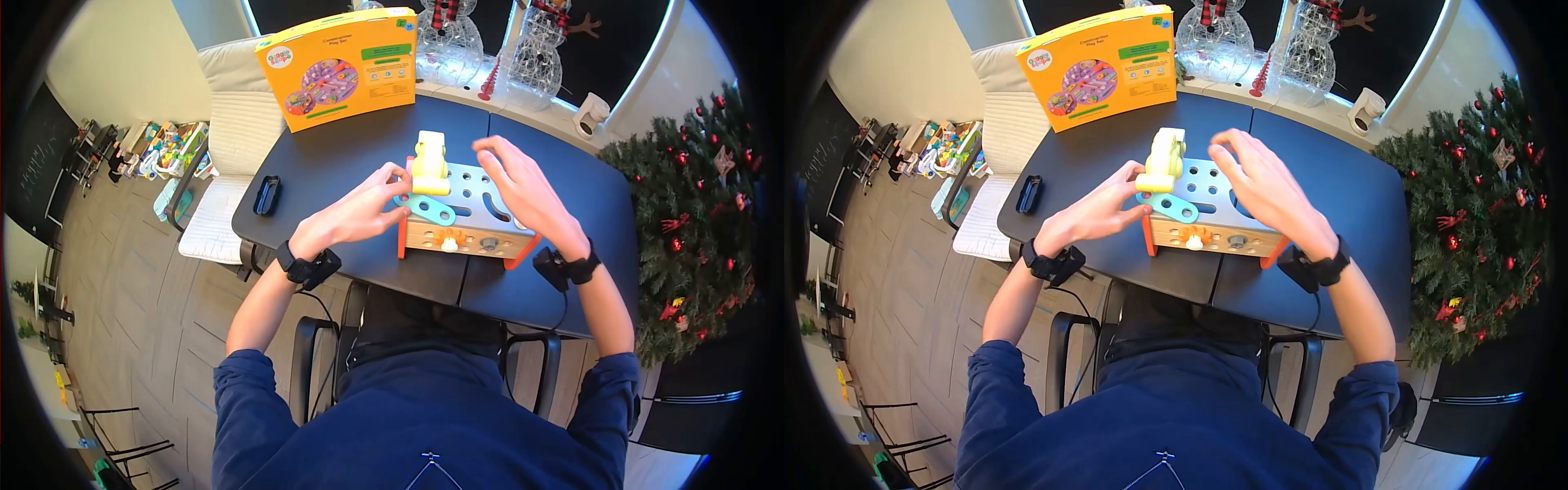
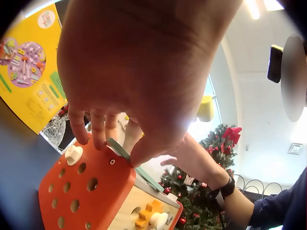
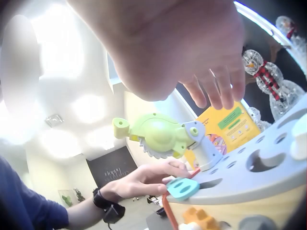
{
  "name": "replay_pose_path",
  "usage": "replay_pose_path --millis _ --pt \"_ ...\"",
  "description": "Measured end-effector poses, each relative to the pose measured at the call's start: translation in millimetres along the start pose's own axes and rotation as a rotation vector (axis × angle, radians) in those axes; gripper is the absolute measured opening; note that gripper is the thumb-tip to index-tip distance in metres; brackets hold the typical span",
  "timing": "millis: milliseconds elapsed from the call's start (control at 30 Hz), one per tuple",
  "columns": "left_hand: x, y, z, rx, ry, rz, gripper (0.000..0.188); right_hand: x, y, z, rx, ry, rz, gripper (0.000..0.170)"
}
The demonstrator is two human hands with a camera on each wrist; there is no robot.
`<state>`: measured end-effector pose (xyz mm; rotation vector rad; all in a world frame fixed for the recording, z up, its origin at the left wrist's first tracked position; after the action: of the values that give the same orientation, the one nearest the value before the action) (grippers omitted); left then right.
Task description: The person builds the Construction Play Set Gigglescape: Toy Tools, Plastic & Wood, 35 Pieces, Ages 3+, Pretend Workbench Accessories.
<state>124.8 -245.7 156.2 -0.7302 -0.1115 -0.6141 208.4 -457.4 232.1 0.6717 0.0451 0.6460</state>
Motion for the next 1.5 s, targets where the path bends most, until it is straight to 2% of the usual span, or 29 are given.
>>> replay_pose_path --millis 100,300,433,533,700,800,900,1000,1067,1233,1333,1400,1500 --pt "5 2 -2 0.036 -0.011 -0.014 0.041 18 14 -9 0.251 0.038 0.011 0.051" --pt "4 4 -3 0.028 -0.024 0.002 0.041 37 34 -25 0.352 0.129 0.002 0.055" --pt "5 0 -1 -0.008 -0.042 0.009 0.038 43 32 -36 0.312 0.146 0.010 0.056" --pt "3 6 -2 -0.014 -0.036 -0.003 0.042 43 29 -41 0.323 0.156 0.004 0.056" --pt "-3 9 0 -0.126 -0.065 0.087 0.066 41 27 -44 0.342 0.213 -0.031 0.057" --pt "-9 8 6 -0.221 -0.107 0.134 0.079 38 21 -52 0.257 0.169 0.094 0.065" --pt "-22 17 10 -0.245 -0.143 0.177 0.084 27 25 -55 0.001 0.126 0.244 0.077" --pt "-37 32 15 -0.210 -0.187 0.198 0.085 28 25 -55 0.082 0.177 0.226 0.085" --pt "-49 42 22 -0.125 -0.214 0.218 0.084 28 27 -54 0.071 0.175 0.231 0.080" --pt "-104 113 46 0.139 -0.386 0.420 0.074 37 16 -53 0.206 0.223 0.125 0.069" --pt "-160 172 58 0.545 -0.414 0.613 0.071 41 17 -49 0.293 0.246 0.055 0.062" --pt "-190 183 60 0.664 -0.476 0.799 0.074 43 20 -47 0.311 0.255 0.024 0.056" --pt "-227 203 56 0.681 -0.544 0.937 0.083 48 13 -48 0.362 0.257 -0.010 0.061"
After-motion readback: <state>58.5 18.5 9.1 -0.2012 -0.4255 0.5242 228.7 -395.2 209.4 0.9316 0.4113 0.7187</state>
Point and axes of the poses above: each hand's wrist, its own x-axis towards the middle knuckle, its own z-axis out of the back of the hand, y = z × x, the point moved 7 cm from there along x, towards the middle knuckle, and after that the axes turned 11 degrees about -z, right-handed, at the moved point
